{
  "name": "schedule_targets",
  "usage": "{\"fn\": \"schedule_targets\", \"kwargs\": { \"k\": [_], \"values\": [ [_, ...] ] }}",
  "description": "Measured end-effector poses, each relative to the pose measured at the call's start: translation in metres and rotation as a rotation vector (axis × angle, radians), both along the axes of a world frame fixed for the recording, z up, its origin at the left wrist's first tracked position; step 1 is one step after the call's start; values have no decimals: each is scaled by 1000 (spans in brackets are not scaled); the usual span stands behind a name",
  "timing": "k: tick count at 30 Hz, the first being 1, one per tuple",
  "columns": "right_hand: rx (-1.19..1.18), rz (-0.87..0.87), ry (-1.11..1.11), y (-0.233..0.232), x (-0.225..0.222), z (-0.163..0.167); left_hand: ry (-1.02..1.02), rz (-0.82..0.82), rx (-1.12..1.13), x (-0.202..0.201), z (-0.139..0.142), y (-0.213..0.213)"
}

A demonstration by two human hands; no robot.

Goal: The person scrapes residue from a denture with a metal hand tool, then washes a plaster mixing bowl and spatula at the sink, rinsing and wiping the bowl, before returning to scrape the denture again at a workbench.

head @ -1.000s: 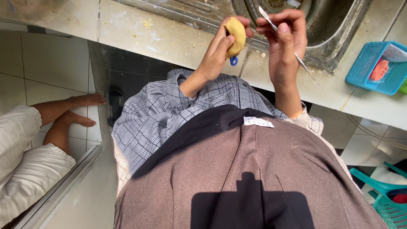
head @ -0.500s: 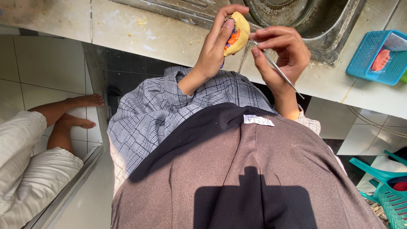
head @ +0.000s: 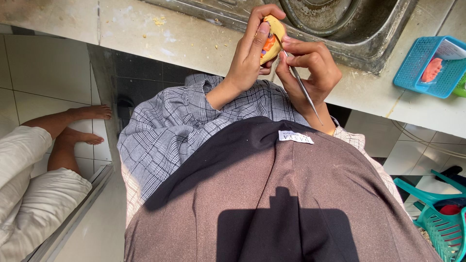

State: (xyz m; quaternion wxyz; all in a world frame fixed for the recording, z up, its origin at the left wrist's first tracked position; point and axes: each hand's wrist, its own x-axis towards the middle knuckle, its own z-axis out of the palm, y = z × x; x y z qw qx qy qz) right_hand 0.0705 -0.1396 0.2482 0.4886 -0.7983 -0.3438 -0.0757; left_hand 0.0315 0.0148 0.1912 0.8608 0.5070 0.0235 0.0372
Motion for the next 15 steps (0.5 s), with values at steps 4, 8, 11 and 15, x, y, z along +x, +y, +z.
{"fn": "schedule_targets", "kwargs": {
  "k": [4,8,11,15],
  "values": [
    [20,-22,-40,1,-2,-8,1,7,-4,3,-7,-5],
    [21,-36,-56,0,1,-19,32,13,11,6,-14,-7],
    [12,-72,-93,0,1,-27,58,3,1,7,-18,-10],
    [23,-132,-137,3,-3,-30,68,-17,15,8,-23,-13]
  ]
}}
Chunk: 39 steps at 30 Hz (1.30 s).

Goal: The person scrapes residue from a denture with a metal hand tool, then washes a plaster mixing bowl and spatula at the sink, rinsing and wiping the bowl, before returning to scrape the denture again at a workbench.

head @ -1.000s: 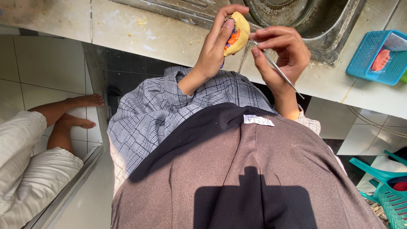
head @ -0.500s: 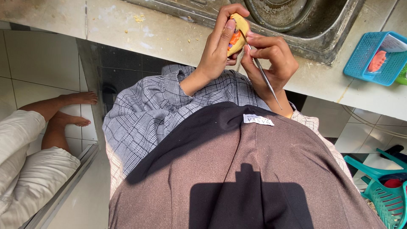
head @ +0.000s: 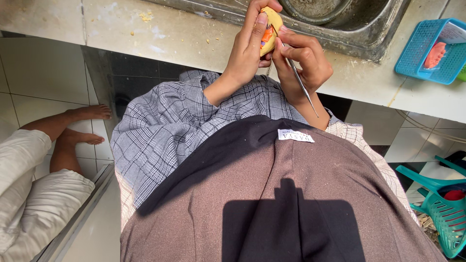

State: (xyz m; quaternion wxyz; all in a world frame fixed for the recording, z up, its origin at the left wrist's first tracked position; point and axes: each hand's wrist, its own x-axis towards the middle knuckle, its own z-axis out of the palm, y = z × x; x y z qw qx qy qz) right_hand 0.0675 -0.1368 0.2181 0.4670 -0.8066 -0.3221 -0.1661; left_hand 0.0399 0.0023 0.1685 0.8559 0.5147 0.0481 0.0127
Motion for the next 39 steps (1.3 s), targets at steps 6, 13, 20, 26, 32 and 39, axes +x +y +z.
{"fn": "schedule_targets", "kwargs": {
  "k": [6,13,20,26,32,39],
  "values": [
    [175,35,587,-11,12,10,23,-46,175,1,-7,3],
    [183,63,469,-17,17,6,18,-124,-195,6,-14,1],
    [131,37,375,-17,8,11,-17,-123,-153,3,-8,1],
    [1,24,216,-16,5,21,-13,-121,-98,4,-1,-2],
    [13,-18,125,-14,5,15,39,-133,-32,6,7,-4],
    [459,-103,560,-24,6,-4,-14,-172,-29,6,13,-5]
  ]
}}
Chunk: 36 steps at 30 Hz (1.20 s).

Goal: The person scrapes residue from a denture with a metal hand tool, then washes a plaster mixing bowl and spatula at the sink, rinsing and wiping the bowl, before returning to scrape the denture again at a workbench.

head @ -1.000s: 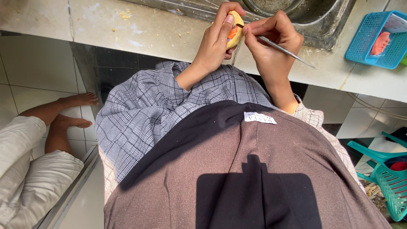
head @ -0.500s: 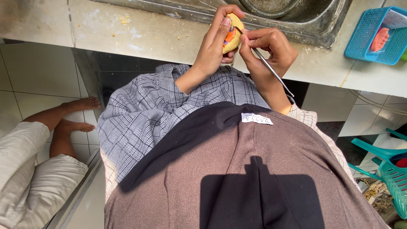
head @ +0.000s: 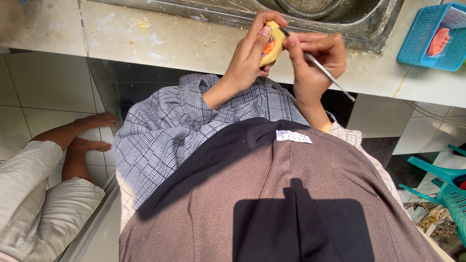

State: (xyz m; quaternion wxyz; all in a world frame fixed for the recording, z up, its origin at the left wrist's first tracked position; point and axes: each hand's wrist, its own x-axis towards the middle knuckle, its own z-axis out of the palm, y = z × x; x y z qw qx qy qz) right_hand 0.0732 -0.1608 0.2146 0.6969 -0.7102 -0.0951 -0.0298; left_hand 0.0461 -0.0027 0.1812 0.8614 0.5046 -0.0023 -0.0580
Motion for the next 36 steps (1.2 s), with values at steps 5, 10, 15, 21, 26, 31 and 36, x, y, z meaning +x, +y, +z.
{"fn": "schedule_targets", "kwargs": {
  "k": [5,10,15,21,26,31,36],
  "values": [
    [-87,71,-73,-11,2,-3,31,-39,-75,0,2,0],
    [-192,108,-172,-11,1,6,16,-33,-51,2,8,1],
    [-314,97,-265,-6,1,13,-10,-5,18,4,9,1],
    [-253,106,-194,-7,-1,8,-27,10,67,4,6,-1],
    [105,97,77,-18,12,-1,4,-78,-109,5,10,-4],
    [-72,65,-55,-20,-2,-4,32,-59,-121,2,12,-6],
    [-236,84,-173,-21,-10,4,19,-49,-85,-3,11,-9]
  ]
}}
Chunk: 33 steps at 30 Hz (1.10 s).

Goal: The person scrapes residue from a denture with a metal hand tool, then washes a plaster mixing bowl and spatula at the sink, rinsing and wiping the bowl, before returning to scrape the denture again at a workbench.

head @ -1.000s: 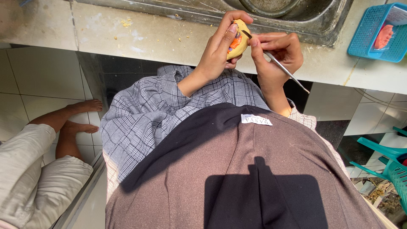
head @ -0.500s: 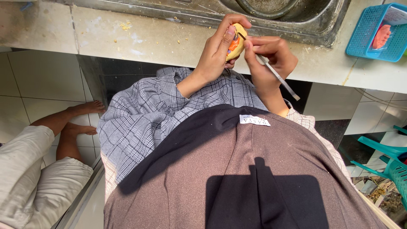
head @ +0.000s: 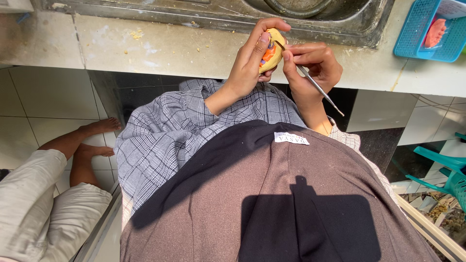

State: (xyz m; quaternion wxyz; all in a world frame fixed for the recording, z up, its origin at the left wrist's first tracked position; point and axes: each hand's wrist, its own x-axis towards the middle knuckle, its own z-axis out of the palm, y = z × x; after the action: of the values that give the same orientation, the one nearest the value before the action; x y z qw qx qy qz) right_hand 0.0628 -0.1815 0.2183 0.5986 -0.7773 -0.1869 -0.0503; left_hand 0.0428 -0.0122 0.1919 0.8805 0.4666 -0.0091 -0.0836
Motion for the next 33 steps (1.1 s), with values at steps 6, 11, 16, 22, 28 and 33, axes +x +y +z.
{"fn": "schedule_targets", "kwargs": {
  "k": [6,11,16,22,28,33],
  "values": [
    [-112,19,-33,-4,-5,3,-39,39,156,-5,-5,-3],
    [112,61,247,-15,7,-6,-16,7,118,-5,-10,-4],
    [265,83,353,-23,12,-13,38,-34,16,-4,-13,-7],
    [207,-5,204,-16,1,-20,23,10,108,0,-13,-13],
    [-104,-15,-11,-22,-2,-14,-19,55,216,3,-10,-23],
    [266,-55,272,-45,6,-21,49,17,115,11,-9,-43]
  ]
}}
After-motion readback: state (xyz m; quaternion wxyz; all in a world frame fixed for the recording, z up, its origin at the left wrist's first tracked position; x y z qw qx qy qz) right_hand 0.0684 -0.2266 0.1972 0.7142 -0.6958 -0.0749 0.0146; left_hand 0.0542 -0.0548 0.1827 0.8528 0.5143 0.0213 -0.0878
